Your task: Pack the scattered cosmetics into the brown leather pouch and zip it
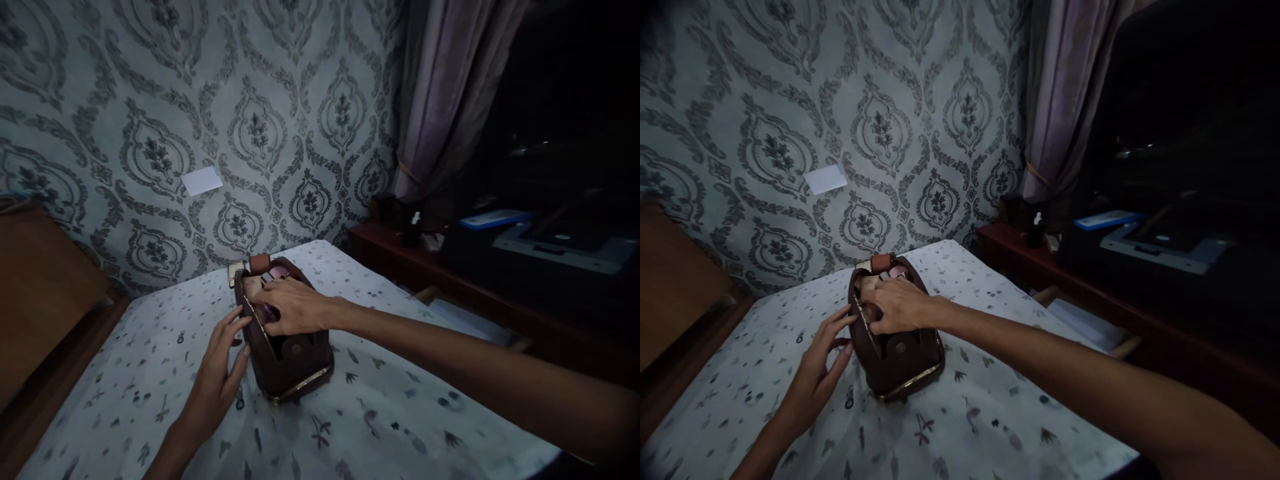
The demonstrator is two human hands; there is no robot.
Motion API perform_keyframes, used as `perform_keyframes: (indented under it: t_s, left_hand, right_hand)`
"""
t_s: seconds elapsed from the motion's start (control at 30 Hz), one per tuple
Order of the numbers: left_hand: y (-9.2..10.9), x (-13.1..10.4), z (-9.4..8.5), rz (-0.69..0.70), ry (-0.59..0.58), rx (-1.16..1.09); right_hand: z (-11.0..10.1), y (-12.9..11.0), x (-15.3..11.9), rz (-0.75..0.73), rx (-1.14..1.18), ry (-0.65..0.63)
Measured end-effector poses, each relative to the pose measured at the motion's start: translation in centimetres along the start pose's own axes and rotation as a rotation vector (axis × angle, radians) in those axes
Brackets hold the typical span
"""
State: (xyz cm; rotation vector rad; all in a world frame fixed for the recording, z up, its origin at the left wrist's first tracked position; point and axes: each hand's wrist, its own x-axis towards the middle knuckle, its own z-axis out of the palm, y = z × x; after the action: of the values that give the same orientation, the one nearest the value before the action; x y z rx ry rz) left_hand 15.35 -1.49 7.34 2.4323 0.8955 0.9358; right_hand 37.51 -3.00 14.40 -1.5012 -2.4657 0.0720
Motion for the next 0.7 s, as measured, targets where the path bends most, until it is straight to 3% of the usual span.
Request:
perform_keyframes:
  t_s: [0.13,0.4,0.57,0.7]
  left_hand:
    - [0.0,0.0,0.0,-0.015,-0.017,0.011]
    - [-0.3,0.0,0.1,0.007,-0.008,-0.002]
    - [-0.3,-0.1,0.0,-0.001,-0.023,0.015]
    - [-0.2,-0.1,-0.1,-0.019,-0.038,0.007]
  right_hand:
    - [0.7,0.0,-0.1,-0.008,-0.015,-0.069]
    - [2.3,-0.3,0.0,-0.006,-0.091,-0.006]
    - [1.0,-0.4,0.0,0.02,-0.017,-0.051]
    - [-0.7,0.4,0.1,-0.05,0.056,-0.162]
